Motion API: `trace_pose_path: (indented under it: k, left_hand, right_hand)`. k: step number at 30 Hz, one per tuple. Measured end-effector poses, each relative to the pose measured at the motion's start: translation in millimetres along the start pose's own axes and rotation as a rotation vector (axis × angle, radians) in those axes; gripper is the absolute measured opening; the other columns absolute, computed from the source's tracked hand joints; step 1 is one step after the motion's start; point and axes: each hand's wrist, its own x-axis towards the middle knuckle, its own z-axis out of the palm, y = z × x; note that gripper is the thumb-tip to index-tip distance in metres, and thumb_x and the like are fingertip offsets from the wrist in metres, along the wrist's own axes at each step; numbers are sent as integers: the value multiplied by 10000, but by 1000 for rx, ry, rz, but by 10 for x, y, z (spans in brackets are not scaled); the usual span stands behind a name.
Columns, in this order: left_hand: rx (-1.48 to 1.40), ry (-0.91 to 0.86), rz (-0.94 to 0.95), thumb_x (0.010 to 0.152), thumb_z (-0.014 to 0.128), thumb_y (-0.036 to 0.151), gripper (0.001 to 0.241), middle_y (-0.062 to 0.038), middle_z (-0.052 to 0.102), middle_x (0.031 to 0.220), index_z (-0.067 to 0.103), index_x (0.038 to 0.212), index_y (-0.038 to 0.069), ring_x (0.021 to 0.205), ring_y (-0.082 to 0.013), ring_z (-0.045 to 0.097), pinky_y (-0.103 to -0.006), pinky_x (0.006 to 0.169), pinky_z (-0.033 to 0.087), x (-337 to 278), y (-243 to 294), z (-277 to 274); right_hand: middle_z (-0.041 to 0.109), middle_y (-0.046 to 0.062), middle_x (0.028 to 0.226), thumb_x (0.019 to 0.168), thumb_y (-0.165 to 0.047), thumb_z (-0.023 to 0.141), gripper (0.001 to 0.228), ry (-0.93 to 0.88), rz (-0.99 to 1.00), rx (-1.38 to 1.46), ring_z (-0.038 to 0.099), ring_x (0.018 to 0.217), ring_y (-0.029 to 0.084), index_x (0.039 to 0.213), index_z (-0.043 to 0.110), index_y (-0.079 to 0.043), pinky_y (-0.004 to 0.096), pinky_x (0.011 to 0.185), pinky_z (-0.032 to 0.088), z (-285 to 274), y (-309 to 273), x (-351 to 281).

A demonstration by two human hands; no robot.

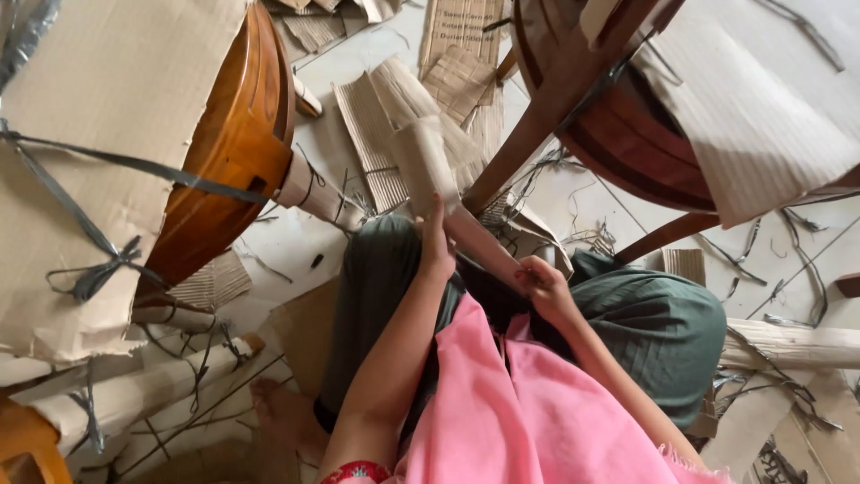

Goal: Wrapping wooden chair legs with cardboard and securing them with plastic ties for protection.

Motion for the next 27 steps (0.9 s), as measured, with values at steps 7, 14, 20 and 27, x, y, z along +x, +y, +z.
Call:
trace_pose_path:
  k: [7,14,20,27]
  left_hand:
    - [-7,-361,438,1068,622,273,445,-165,678,1261,508,1440,55,1148,-233,673,-427,976,556,388,-493,-382]
    - [299,-572,606,973,655,53,75,-51,679,910,649,1048,57,878,-95,596,-328,879,522,75,-303,-330]
    - [361,-638,693,1046,638,183,113,-46,662,922,662,1018,77,915,-120,609,-333,909,502,227,-222,-220]
    - [481,-569,831,1065,644,344,355,-84,632,1298,585,1362,160,1214,-231,581,-466,1101,465,492,-180,96]
  right_hand:
    - [762,57,944,826,-217,846,290,-69,-101,-79,669,928,139,1101,761,-187,366,891,505,-125,-267,24]
    - [690,126,1126,912,-124,775,610,-129,-249,369,645,1096,203,1453,502,-60,399,1027,481,-100,-1216,408]
    - [697,46,964,918,-81,797,330,62,-282,135,654,964,169,1210,644,-90,373,948,482,-135,-1429,524]
    - [706,0,862,926,-99,873,197,426,-421,-142,586,840,153,1027,708,-138,340,841,399,-231,-1316,730]
